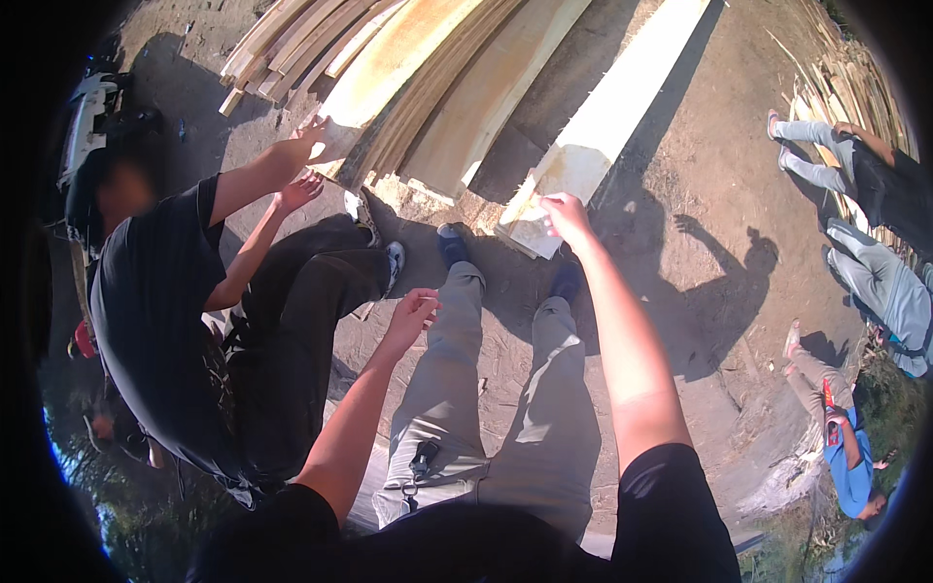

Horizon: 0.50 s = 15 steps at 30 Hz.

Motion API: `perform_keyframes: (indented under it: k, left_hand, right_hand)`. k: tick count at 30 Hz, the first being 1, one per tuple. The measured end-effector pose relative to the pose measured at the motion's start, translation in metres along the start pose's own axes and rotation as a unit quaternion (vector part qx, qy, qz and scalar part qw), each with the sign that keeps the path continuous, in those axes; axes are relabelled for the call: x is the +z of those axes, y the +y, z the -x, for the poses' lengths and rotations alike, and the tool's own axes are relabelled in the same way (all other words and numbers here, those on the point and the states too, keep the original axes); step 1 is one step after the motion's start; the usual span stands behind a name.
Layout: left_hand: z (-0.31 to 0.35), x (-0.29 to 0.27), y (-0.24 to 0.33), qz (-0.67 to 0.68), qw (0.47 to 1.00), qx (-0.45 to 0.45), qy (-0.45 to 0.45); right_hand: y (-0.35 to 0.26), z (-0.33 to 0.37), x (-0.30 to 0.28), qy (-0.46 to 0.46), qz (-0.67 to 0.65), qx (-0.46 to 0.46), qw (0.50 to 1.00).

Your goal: The person, assisted by others, lifts large wooden planks from a stack and loads them onto the bed of a truck.

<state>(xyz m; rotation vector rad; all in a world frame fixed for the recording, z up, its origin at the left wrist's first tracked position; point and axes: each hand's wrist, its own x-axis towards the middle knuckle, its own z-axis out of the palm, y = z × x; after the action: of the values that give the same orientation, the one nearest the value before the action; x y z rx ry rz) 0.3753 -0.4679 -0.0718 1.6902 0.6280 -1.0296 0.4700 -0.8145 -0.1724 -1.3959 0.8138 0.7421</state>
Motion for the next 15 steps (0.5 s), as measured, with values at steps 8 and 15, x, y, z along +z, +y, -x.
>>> perform_keyframes:
  k: [8,15]
  left_hand:
    - [-0.067,-0.004,-0.006,0.048,0.997,-0.044,-0.047]
    - [-0.121,-0.075,-0.030,0.101,0.992,-0.057,0.042]
  right_hand:
    - [-0.135,-0.218,0.195,0.014,-0.170,-0.103,0.980]
    - [-0.219,-0.300,0.291,0.092,-0.093,-0.064,0.989]
